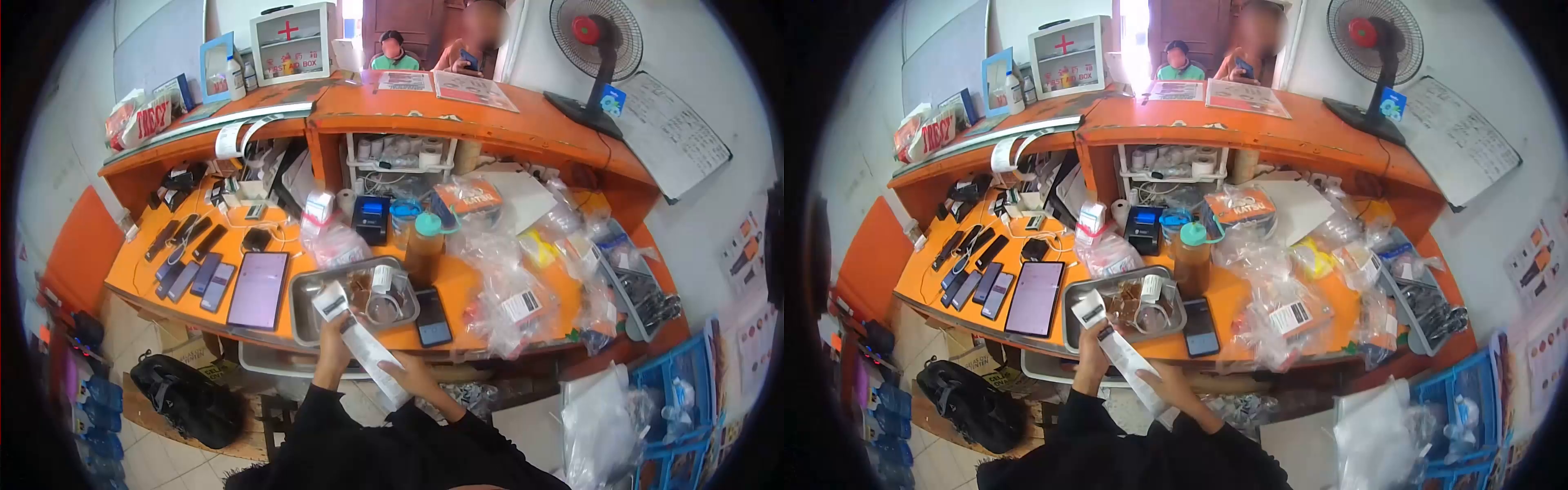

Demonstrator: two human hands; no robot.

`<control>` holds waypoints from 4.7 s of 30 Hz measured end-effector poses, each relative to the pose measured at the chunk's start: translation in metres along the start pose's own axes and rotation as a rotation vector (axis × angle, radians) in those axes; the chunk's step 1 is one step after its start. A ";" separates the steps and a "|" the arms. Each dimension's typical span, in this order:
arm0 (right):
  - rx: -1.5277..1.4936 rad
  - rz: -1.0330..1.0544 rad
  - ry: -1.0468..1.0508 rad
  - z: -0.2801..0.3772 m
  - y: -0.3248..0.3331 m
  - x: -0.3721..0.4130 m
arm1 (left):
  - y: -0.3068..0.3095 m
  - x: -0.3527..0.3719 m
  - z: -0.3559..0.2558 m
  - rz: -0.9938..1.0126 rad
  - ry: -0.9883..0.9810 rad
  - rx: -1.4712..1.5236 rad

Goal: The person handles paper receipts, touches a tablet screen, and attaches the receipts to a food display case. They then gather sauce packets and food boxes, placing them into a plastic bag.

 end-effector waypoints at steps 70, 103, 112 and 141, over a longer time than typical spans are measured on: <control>0.874 -1.620 -0.963 -0.234 0.398 0.052 | -0.027 -0.250 0.000 -0.144 -0.395 -0.486; 0.511 -0.599 0.492 -0.035 0.348 -0.292 | -0.043 -0.223 0.039 -0.253 -0.407 -0.075; 0.696 -0.505 0.076 -0.025 0.310 -0.296 | -0.014 -0.222 0.036 -0.417 -0.410 -0.086; 0.929 -0.658 0.137 -0.038 0.288 -0.303 | -0.004 -0.227 0.057 -0.487 -0.325 -0.077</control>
Point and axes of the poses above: each hand's wrist, its own x-axis away from the middle knuckle, its own y-axis out of the back of the hand, z = x × y, the point moved 4 cm from there along -x, towards the middle knuckle, and after that the axes turned 13 degrees about -y, right-handed, at the moved point
